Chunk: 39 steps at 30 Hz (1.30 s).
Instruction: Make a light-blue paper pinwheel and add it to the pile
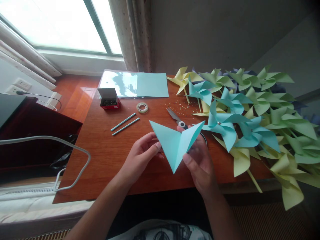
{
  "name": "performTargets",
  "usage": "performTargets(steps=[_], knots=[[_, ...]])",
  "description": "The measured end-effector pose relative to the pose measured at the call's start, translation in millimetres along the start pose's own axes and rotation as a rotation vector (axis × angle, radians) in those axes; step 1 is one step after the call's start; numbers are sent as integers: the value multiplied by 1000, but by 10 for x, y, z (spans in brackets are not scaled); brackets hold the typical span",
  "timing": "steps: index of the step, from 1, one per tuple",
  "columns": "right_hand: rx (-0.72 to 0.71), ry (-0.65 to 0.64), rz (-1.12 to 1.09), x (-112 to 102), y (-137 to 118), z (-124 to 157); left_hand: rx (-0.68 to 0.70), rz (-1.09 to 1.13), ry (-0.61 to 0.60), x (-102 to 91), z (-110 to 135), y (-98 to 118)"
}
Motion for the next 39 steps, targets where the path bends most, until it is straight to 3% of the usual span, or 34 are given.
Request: performTargets(steps=[9,14,16,21,24,31,39], knots=[[43,-73,91,48,-71,37,-24,13,51,26,3,44],[14,-61,104,21,-73,44,87,-75,105,16,-17,26],[-1,-43,90,-10,-65,41,193,-211,122,1,-16,9],[45,-30,75,-76,-66,38,569,-862,171,1,23,43],[58,-28,70,-103,-70,47,669,-1011,127,19,32,66],[58,-5,89,-166,-23,86,664,-986,147,26,37,86],[94,23,64,-200,-17,102,549,-833,189,30,62,130]])
Point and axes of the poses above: each hand's wrist, its own z-axis away from the middle knuckle, its own x-axis out of the palm, y = z × x, the point moved 2 cm from there along -z, towards the middle knuckle, and after that the axes turned 2 degrees about -z, right-handed, at the moved point
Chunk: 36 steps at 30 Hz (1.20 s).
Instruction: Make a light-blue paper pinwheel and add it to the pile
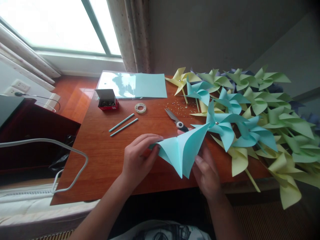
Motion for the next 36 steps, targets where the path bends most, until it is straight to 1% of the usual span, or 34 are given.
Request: performTargets(steps=[5,10,15,18,23,26,29,31,33,36], knots=[[31,-10,-23,-4,-18,31,-161,66,7,-11,14,-30],[15,40,-28,-42,43,39,-338,277,78,-17,0,-32],[-11,108,0,-103,141,10,-452,387,76,-12,-17,-65],[-3,115,-21,-110,129,-14,-515,495,57,3,-6,-118],[87,80,-53,-68,3,-40,-575,601,-27,6,1,-181],[120,95,-84,-54,-47,-50,-602,627,-55,1,-5,-185],[161,121,-62,-72,-62,-53,-585,616,-80,14,-16,-152],[177,131,-7,-104,-80,-51,-549,616,-91,30,-24,-116],[171,115,109,-141,-124,-52,-515,619,-63,37,-29,-85],[151,29,344,-177,-238,-66,-510,617,0,19,-22,-70]])
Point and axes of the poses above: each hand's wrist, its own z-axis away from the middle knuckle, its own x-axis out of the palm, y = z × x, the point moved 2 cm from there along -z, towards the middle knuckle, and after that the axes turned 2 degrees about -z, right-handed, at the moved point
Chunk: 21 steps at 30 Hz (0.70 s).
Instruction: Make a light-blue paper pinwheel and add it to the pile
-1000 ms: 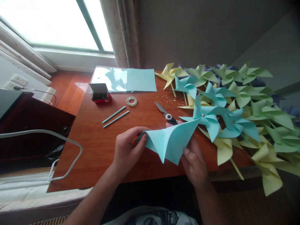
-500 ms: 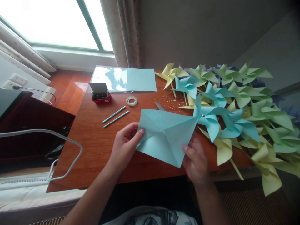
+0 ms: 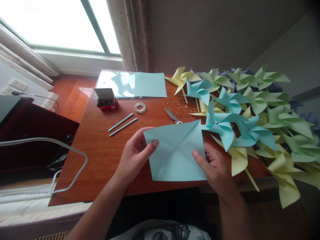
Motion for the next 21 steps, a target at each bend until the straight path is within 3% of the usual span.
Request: performTargets(steps=[4,7,11,14,21], knots=[[28,-166,148,-48,-124,-9,-11,-95,-5,-40,16,12],[75,-225,95,-86,-139,-17,-34,-172,0,-52,17,27],[131,-251,-30,-166,-76,-30,-154,-22,42,-41,18,36],[112,-194,-65,-225,-12,-66,-217,85,44,-34,12,31],[-11,147,-147,-228,74,-220,-165,53,-16,-73,-25,-50]])
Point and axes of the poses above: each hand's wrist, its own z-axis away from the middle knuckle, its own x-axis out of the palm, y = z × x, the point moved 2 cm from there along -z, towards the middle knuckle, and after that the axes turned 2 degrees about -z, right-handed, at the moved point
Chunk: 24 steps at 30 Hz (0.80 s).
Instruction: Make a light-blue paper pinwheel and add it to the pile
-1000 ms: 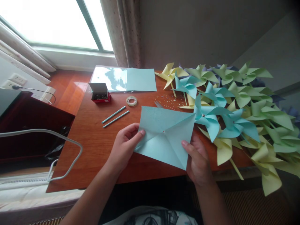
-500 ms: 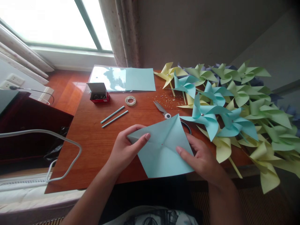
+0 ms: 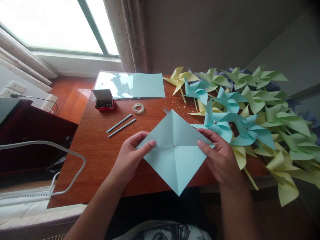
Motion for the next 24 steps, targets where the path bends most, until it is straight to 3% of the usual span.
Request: performTargets(steps=[3,6,17,24], knots=[[-84,80,20,26,-31,-44,23,-46,-64,-10,-7,-30],[-87,61,-29,65,-52,-62,27,-42,-73,-19,-11,-41],[157,-211,-328,390,26,119,23,16,-27,-13,-11,-34],[246,-126,-484,399,73,120,25,48,-27,-11,-25,-34]])
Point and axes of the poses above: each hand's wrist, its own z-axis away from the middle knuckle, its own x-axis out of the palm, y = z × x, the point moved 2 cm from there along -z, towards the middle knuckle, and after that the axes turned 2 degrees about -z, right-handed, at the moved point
